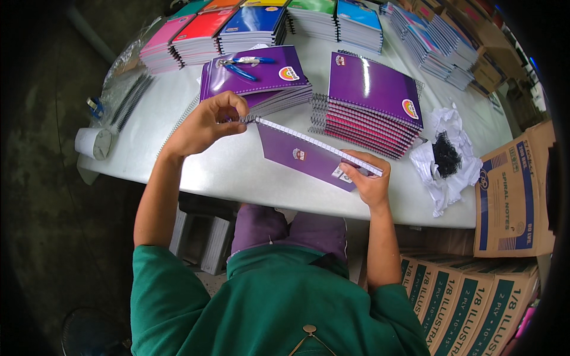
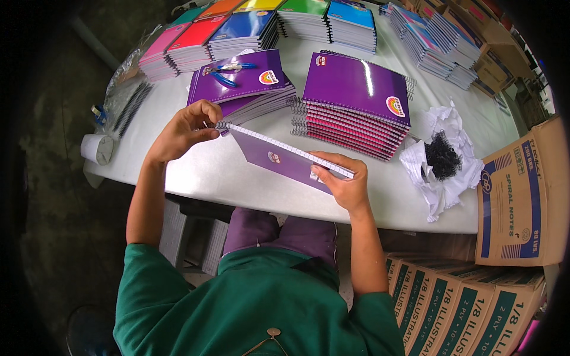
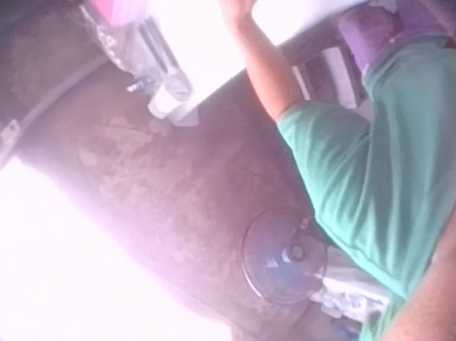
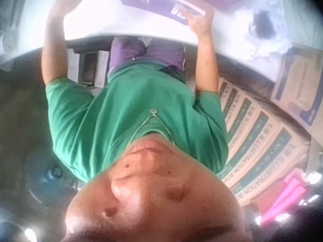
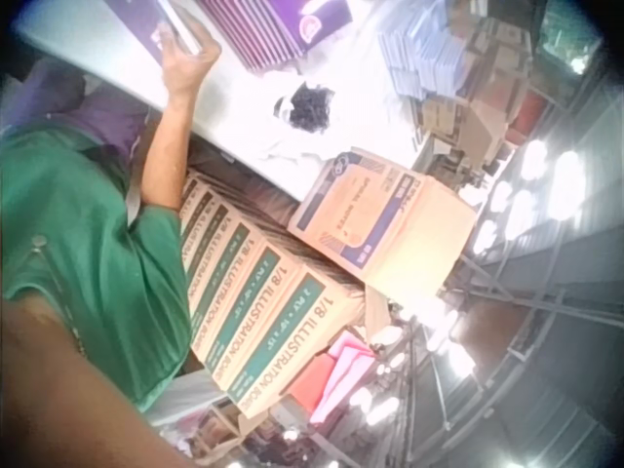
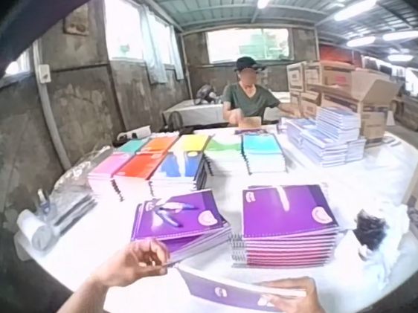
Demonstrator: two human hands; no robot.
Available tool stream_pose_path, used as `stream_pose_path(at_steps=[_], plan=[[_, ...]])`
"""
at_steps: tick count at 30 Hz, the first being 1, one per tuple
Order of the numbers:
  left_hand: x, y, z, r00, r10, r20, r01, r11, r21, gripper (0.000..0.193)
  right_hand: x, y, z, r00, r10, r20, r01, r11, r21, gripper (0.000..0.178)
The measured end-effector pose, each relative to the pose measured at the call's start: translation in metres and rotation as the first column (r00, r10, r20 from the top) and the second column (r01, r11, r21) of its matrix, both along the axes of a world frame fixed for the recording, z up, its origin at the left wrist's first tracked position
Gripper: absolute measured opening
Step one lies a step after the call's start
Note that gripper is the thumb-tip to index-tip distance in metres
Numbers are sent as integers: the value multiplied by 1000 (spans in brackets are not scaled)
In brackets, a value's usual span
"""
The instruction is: The person threads a metal spiral coil through the holes of several purple notebooks by hand and places them into a cardboard box.
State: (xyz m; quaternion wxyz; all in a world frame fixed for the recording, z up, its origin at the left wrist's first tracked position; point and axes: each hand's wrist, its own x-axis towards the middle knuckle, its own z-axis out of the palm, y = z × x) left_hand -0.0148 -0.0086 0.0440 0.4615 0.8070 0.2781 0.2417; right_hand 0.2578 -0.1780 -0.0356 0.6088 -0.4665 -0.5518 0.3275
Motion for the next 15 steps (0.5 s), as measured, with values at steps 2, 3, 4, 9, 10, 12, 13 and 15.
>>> stream_pose_path(at_steps=[2,3,4,9,10,12,13,15], plan=[[4,-5,15,989,2,-146,58,911,407,33,-11,3,11,985,-2,-172,9,999,42,24],[7,-4,14,990,-16,-143,79,892,446,43,-15,4,16,967,2,-255,14,998,63,24],[9,-2,17,960,-19,-280,127,919,372,44,-11,3,9,982,21,-187,-16,999,29,25],[25,-20,51,799,201,-567,256,740,623,39,-4,-1,-1,994,30,103,-34,999,38,29],[23,-20,44,846,190,-498,255,676,691,36,-6,0,-1,992,27,127,-36,997,65,30],[21,-20,31,923,142,-357,231,538,811,30,-8,1,-3,985,18,174,-39,992,118,33],[23,-21,35,888,128,-442,291,589,754,29,-7,0,-5,984,26,177,-47,992,118,37],[27,-25,50,795,86,-600,392,682,617,28,-11,-2,-6,979,16,206,-45,990,137,39]])
